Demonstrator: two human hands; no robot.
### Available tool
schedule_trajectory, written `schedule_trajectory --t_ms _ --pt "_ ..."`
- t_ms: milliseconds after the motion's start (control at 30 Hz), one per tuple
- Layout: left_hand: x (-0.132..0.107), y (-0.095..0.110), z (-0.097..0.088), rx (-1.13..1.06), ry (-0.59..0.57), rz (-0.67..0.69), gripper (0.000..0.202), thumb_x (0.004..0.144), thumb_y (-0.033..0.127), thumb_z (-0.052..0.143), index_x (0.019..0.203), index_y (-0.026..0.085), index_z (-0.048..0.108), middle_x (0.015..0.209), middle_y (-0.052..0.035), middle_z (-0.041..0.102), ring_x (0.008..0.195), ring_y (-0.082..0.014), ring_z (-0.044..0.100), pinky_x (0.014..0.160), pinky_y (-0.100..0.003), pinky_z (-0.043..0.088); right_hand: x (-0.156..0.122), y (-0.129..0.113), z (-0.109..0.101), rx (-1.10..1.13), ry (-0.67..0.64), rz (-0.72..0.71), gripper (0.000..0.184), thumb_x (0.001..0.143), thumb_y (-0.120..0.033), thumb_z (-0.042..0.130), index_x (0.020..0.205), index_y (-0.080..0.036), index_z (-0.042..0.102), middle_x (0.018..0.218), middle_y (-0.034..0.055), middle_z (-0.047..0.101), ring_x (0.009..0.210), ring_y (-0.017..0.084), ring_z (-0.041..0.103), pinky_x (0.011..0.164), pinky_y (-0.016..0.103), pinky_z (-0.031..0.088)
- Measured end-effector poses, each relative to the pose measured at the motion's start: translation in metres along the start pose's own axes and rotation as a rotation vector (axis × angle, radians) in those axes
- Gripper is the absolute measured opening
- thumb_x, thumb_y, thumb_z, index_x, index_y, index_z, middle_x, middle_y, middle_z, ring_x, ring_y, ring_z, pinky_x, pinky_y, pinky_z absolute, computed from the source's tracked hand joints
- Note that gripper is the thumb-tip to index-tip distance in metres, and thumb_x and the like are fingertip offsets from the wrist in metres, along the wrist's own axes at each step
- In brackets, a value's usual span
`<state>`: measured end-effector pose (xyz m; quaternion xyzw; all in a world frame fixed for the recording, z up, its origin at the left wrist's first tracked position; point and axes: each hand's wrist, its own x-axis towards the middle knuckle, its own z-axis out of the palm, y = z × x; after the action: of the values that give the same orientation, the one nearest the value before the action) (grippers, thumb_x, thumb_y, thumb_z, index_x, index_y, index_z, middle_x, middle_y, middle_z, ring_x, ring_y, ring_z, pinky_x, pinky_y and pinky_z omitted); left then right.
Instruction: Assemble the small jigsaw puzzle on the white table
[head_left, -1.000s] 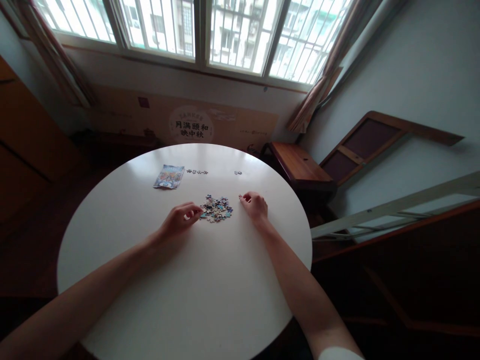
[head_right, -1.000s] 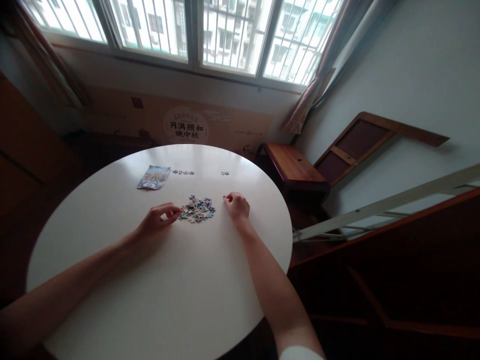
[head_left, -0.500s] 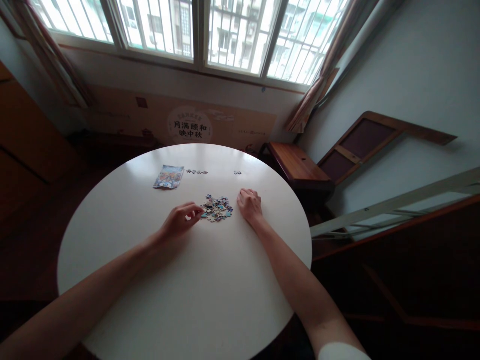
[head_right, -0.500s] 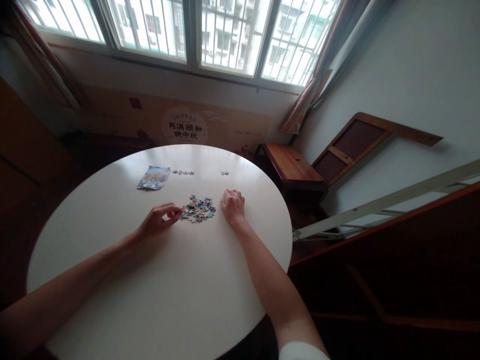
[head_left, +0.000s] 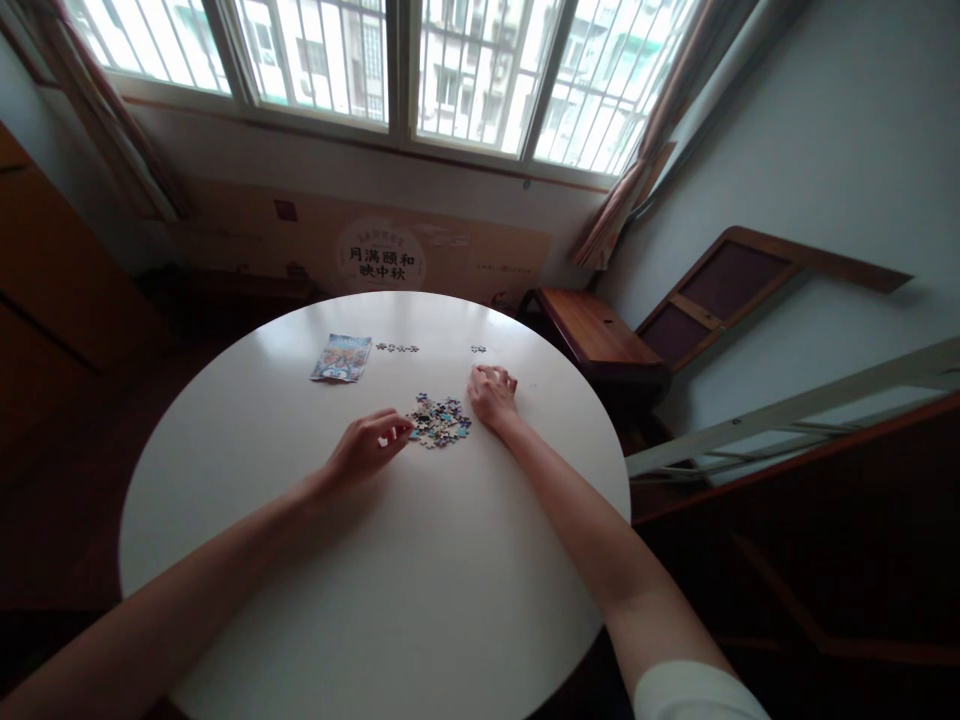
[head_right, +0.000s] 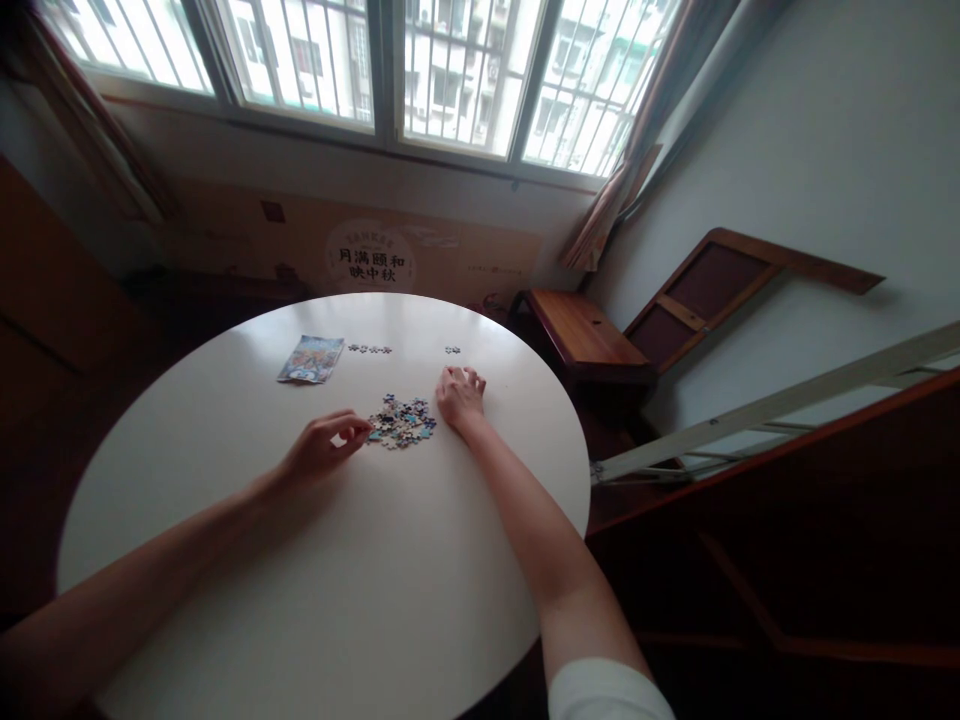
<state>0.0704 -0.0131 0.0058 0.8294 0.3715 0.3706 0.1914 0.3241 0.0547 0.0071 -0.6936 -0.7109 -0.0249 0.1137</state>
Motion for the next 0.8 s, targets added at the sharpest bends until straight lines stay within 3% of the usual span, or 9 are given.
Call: schedule_trajectory --t_ms 200,400,800 --pt "0.0 0.002 -0.001 -0.001 -0.017 -0.019 0.015 0.086 0.019 0.052 0.089 0.018 0.067 0.077 -0.0007 0.062 0.063 -0.0081 0.056 0.058 -0.016 0.044 0.032 -0.01 0.004 -0.029 -0.038 -0.036 0.044 0.094 -0.035 0.028 0.13 -0.022 0.05 0.142 0.0059 0.043 0.131 0.029 0.022 0.104 0.044 0.019" --pt "0.0 0.001 0.001 0.011 -0.023 0.019 0.014 0.086 0.018 0.052 0.086 0.018 0.066 0.077 -0.001 0.063 0.06 -0.0078 0.056 0.06 -0.018 0.044 0.059 -0.017 0.007 -0.018 -0.008 -0.037 0.044 0.093 -0.04 0.035 0.126 -0.018 0.054 0.137 0.0098 0.048 0.128 0.031 0.025 0.103 0.046 0.018" --pt "-0.001 0.002 0.001 -0.012 -0.053 0.002 0.014 0.087 0.016 0.051 0.087 0.018 0.064 0.077 -0.0005 0.061 0.061 -0.007 0.056 0.056 -0.015 0.043 0.061 -0.015 0.016 0.048 0.113 -0.01 0.044 0.094 -0.042 0.034 0.123 -0.017 0.056 0.136 0.0094 0.048 0.124 0.029 0.029 0.101 0.043 0.023"
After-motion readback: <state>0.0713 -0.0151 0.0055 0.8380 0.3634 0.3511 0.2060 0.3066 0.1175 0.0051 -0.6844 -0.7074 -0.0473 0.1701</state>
